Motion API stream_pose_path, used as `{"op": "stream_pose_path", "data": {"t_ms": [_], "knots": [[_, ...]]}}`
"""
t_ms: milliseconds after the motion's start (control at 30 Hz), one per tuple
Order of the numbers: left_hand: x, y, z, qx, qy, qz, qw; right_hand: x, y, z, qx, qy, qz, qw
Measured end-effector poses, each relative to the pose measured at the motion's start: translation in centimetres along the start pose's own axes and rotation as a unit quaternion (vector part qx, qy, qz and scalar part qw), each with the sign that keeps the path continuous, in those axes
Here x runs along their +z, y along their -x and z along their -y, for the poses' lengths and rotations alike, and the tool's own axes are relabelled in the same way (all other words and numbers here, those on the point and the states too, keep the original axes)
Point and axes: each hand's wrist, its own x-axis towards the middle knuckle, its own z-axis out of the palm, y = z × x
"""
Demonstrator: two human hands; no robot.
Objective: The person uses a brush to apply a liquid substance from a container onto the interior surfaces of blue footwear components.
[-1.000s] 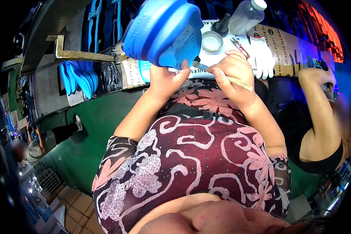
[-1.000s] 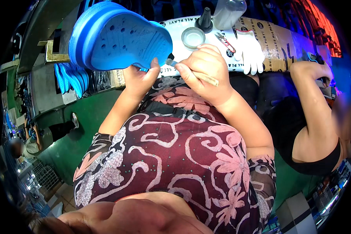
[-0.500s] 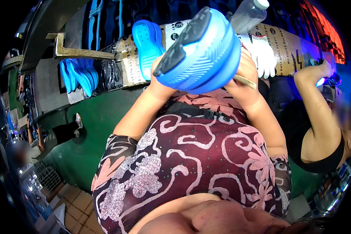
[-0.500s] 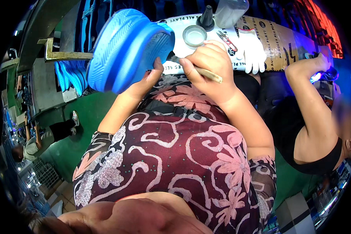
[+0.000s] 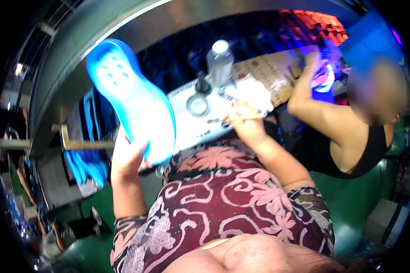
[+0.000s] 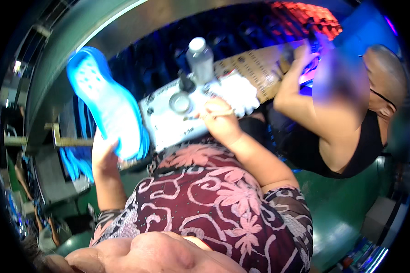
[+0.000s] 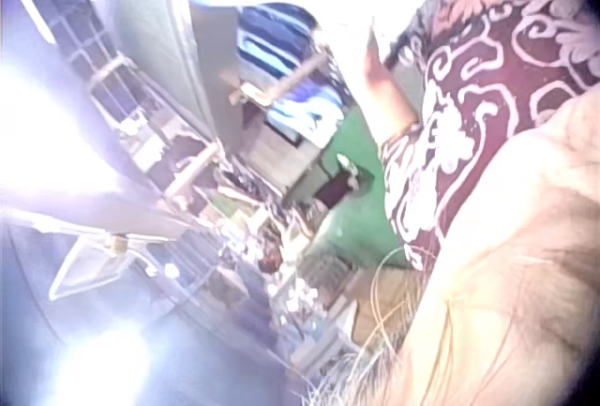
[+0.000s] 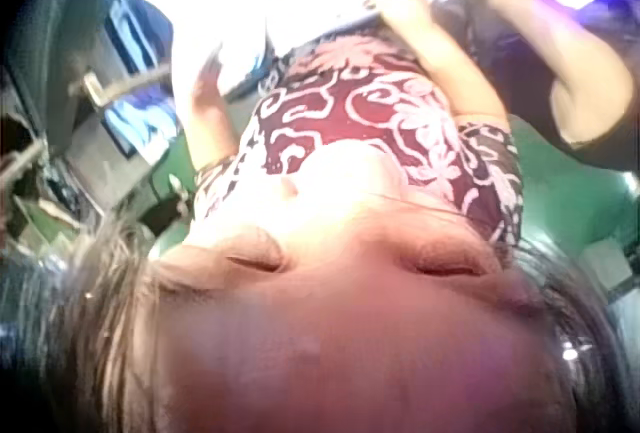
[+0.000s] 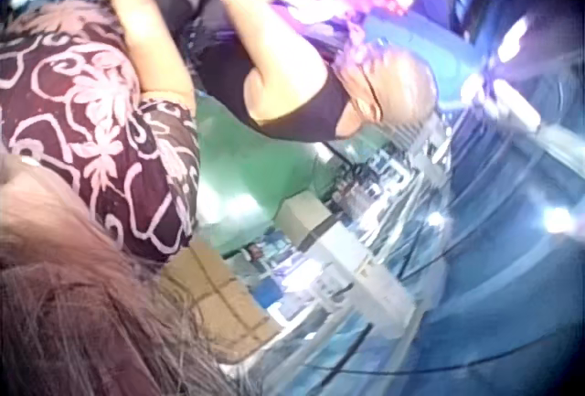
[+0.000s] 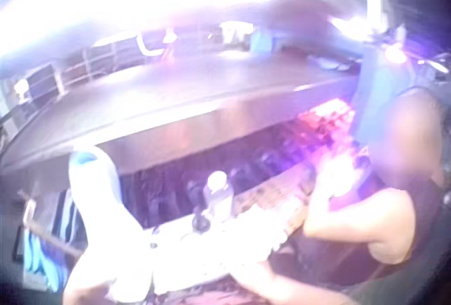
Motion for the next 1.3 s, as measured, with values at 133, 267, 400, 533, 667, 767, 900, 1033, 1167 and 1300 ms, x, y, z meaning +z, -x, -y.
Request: {"op": "stream_pose_path", "data": {"t_ms": [133, 267, 400, 533, 667, 767, 900, 1033, 1167, 1300], "knots": [[3.2, -3.0, -1.9, -0.161, -0.010, 0.267, 0.950, -1.1, 0.4, 0.4, 0.027, 0.040, -0.030, 0.998], [11.8, -14.0, -5.5, -0.138, -0.003, 0.465, 0.875, -0.1, 0.5, -0.4, -0.025, 0.085, -0.087, 0.992], [21.8, -27.7, -8.9, -0.072, 0.202, 0.322, 0.922, 1.2, -0.1, 1.7, 0.062, 0.009, -0.090, 0.994], [25.1, -27.5, -11.0, 0.054, 0.280, 0.214, 0.934, 1.2, -0.1, 2.2, 0.103, 0.051, -0.099, 0.988], [19.1, -20.4, -7.8, 0.083, 0.155, 0.270, 0.947, 1.0, 1.0, 0.5, 0.172, -0.019, -0.096, 0.980], [10.5, -16.3, -2.8, 0.037, 0.043, 0.170, 0.984, 0.7, 0.6, 0.0, 0.174, -0.062, -0.117, 0.976], [-5.3, -7.1, 1.6, -0.002, -0.086, -0.115, 0.990, 2.8, 0.2, -0.3, 0.188, -0.128, -0.081, 0.970], [-23.6, 7.9, 8.3, -0.070, -0.075, -0.415, 0.904, 3.7, 0.5, -1.0, 0.213, -0.105, -0.020, 0.971], [-33.2, 22.2, 10.8, -0.222, 0.093, -0.646, 0.725, 4.3, 0.2, -0.5, 0.215, -0.039, 0.021, 0.976], [-37.0, 24.1, 11.3, -0.176, 0.197, -0.665, 0.699, 5.3, 0.1, 0.1, 0.245, -0.093, 0.004, 0.965]]}}
